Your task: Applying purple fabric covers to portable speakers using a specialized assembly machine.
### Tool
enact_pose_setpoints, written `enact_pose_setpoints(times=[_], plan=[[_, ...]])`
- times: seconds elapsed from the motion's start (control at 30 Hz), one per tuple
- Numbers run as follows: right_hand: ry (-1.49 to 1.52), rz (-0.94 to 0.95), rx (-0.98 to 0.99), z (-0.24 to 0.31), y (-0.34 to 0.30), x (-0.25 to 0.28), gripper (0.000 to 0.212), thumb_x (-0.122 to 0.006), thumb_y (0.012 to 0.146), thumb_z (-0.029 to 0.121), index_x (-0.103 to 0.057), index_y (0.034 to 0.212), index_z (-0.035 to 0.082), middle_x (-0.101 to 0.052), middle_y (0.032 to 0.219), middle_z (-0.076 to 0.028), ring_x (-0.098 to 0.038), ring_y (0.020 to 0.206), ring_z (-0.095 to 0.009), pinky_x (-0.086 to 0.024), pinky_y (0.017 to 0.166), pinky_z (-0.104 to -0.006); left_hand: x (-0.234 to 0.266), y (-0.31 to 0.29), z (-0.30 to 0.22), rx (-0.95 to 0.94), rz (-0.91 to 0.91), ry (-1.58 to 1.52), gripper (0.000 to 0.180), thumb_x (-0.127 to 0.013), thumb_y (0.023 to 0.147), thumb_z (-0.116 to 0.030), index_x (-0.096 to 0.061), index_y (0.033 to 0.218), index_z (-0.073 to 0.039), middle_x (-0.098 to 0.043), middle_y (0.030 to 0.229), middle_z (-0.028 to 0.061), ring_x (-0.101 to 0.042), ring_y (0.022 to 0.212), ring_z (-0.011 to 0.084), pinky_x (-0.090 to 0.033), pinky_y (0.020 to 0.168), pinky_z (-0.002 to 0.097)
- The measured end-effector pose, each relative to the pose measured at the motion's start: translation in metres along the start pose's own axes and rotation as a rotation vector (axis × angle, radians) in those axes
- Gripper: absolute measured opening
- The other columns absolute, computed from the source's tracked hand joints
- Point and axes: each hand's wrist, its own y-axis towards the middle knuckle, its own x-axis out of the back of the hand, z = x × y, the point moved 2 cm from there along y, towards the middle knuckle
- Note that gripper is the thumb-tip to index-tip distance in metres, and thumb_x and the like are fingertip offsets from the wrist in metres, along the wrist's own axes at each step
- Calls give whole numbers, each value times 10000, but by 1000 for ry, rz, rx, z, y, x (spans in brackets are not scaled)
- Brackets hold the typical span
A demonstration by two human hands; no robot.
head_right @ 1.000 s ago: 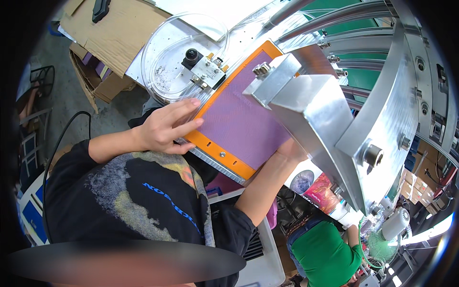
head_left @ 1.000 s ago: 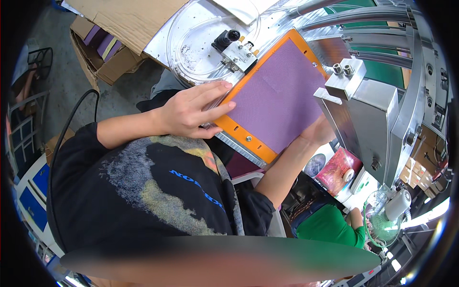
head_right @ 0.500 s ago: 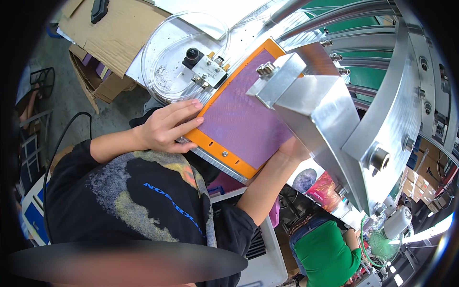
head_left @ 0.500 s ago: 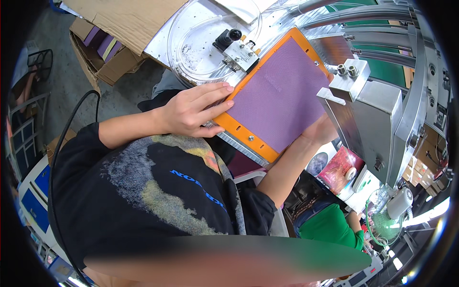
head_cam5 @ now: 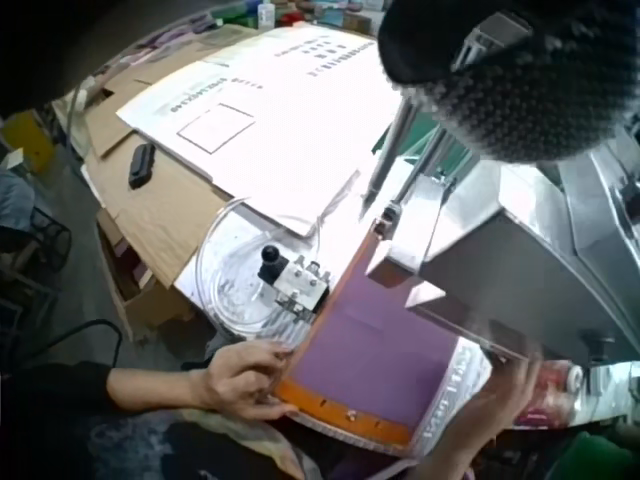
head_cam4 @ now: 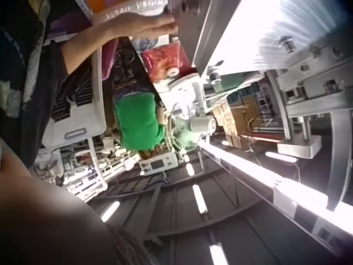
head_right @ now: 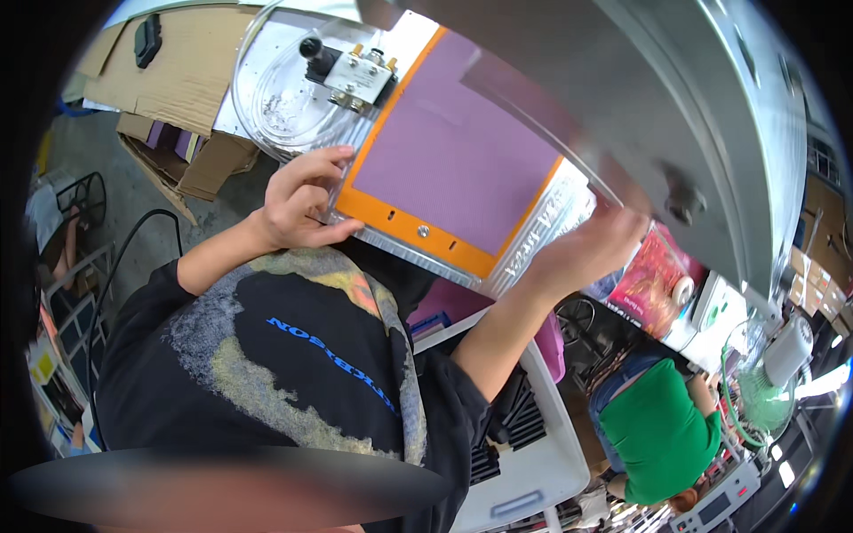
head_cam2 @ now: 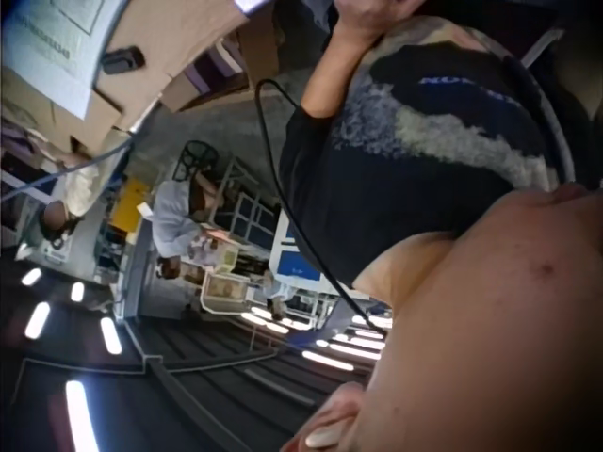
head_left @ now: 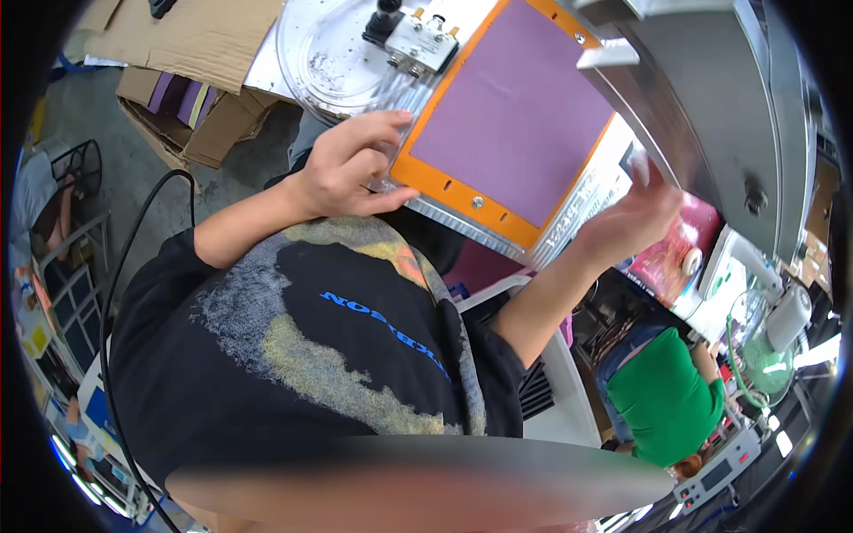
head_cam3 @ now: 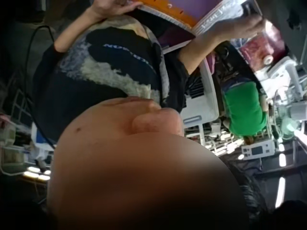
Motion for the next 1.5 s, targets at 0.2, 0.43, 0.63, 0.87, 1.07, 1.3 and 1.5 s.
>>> enact_pose_setpoints(times=[0.2, 0.43, 0.63, 0.87, 1.07, 1.3, 1.5], plan=[[-426, 347, 7, 21, -122, 20, 133, -643, 810, 85, -669, 913, 5, -546, 599, -66, -516, 490, -153, -417, 476, -287, 1, 3, 5, -24, 15, 27, 409, -828, 636, -175, -432, 686, -84, -551, 903, 118, -614, 1048, 343, -547, 762, 383], [-612, 411, 223, 29, -145, 4, 417, -687, 735, 112, -626, 1137, 20, -500, 724, -66, -476, 662, -235, -399, 603, -352, 0, 0, 7, -25, 7, 47, 412, -824, 651, -185, -426, 681, -81, -537, 910, 121, -623, 1028, 348, -552, 750, 374], [-503, 420, 156, 16, -150, 2, 443, -690, 744, 147, -607, 1161, 19, -499, 778, -79, -465, 677, -240, -397, 629, -357, 1, -10, 9, -9, 51, 62, 432, -823, 665, -132, -400, 714, -60, -524, 978, 165, -583, 1086, 377, -539, 772, 376], [-493, 346, 126, 14, -156, 8, 413, -693, 737, 111, -602, 1123, -5, -520, 782, -85, -491, 706, -238, -403, 656, -356, 1, -7, 9, -25, 48, 73, 433, -816, 670, -135, -391, 711, -60, -523, 970, 164, -586, 1078, 373, -537, 786, 384], [-627, 261, 107, 19, -150, 16, 402, -683, 750, 100, -598, 1124, -21, -523, 795, -89, -491, 729, -231, -402, 676, -353, 0, -4, 8, -34, 55, 52, 432, -816, 667, -130, -394, 718, -52, -522, 965, 171, -579, 1087, 372, -527, 815, 387], [-605, 228, 62, 12, -153, 15, 369, -684, 764, 113, -609, 1100, -20, -522, 855, -111, -495, 775, -249, -409, 699, -364, 0, -9, 10, -18, 67, 66, 432, -814, 669, -119, -393, 733, -44, -517, 972, 176, -562, 1114, 379, -520, 850, 395], [-567, 227, 36, 14, -154, 15, 373, -685, 768, 118, -605, 1105, -21, -523, 859, -119, -494, 781, -257, -412, 705, -373, 0, -13, 12, -9, 67, 49, 422, -806, 683, -108, -398, 753, -26, -507, 990, 179, -548, 1134, 373, -515, 898, 390]])
